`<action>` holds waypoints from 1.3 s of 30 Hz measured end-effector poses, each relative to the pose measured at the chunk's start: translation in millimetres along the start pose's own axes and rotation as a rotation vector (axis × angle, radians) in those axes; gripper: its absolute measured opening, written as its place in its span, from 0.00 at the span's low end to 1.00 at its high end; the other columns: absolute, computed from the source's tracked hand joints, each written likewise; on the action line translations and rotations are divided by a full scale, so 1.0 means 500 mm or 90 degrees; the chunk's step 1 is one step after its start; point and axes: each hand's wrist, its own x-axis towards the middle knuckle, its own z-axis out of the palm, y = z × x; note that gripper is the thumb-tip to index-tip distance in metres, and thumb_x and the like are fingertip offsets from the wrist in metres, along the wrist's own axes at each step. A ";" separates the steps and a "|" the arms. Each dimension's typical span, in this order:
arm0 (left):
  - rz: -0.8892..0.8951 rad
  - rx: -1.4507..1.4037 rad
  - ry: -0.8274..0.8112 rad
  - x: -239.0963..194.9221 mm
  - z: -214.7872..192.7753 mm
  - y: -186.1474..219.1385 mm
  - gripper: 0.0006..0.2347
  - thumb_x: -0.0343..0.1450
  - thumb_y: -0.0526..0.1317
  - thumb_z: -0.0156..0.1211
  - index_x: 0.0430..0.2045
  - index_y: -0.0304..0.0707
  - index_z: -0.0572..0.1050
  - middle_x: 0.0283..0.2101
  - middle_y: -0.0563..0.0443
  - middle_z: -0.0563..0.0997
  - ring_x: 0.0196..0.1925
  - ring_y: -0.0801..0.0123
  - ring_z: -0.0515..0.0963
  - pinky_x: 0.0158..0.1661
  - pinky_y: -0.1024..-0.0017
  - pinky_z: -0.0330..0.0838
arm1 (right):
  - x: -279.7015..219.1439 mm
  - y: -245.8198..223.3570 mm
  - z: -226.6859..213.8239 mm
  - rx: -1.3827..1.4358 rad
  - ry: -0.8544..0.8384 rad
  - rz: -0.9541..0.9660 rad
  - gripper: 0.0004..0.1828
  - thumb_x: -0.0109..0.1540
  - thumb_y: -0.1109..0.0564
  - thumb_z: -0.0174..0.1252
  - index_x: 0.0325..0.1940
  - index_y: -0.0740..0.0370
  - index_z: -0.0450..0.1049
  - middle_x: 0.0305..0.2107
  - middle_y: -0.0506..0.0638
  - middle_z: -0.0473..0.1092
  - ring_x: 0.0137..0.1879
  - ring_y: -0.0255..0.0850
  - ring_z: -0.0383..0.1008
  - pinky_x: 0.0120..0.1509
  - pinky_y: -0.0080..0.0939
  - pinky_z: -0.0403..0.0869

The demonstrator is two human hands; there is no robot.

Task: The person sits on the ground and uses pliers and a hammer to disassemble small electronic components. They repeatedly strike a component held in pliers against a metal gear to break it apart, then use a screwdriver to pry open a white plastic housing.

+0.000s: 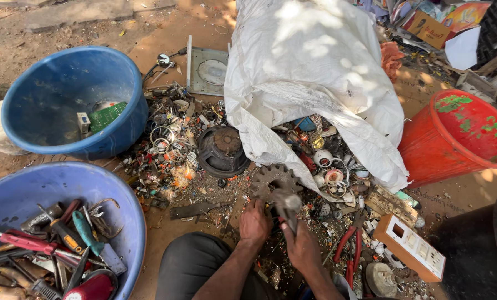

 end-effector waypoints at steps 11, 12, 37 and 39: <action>-0.291 -0.270 0.024 0.024 -0.062 0.016 0.07 0.62 0.30 0.67 0.32 0.32 0.81 0.29 0.45 0.84 0.28 0.64 0.82 0.33 0.64 0.77 | -0.086 0.080 0.019 0.636 -0.175 0.422 0.16 0.64 0.47 0.60 0.36 0.60 0.67 0.16 0.51 0.66 0.15 0.42 0.65 0.18 0.46 0.69; -0.304 -0.398 -0.002 0.023 -0.063 0.013 0.07 0.63 0.29 0.65 0.32 0.31 0.81 0.28 0.47 0.83 0.27 0.66 0.81 0.31 0.67 0.75 | -0.106 0.098 0.033 0.666 -0.198 0.459 0.16 0.64 0.48 0.62 0.35 0.61 0.68 0.17 0.52 0.67 0.16 0.43 0.67 0.20 0.46 0.70; 0.075 -0.301 -0.129 -0.226 -0.139 0.080 0.09 0.71 0.34 0.60 0.43 0.32 0.79 0.38 0.43 0.84 0.40 0.63 0.85 0.44 0.66 0.76 | -0.216 0.019 0.020 0.820 -0.087 0.103 0.14 0.68 0.52 0.55 0.38 0.67 0.74 0.21 0.50 0.72 0.25 0.40 0.73 0.25 0.38 0.72; 0.083 -0.310 -0.119 -0.233 -0.135 0.072 0.09 0.72 0.33 0.60 0.43 0.31 0.80 0.37 0.43 0.85 0.39 0.63 0.84 0.44 0.66 0.77 | -0.208 0.039 0.027 0.804 -0.052 0.131 0.14 0.68 0.53 0.57 0.41 0.69 0.74 0.24 0.51 0.72 0.25 0.42 0.73 0.25 0.40 0.73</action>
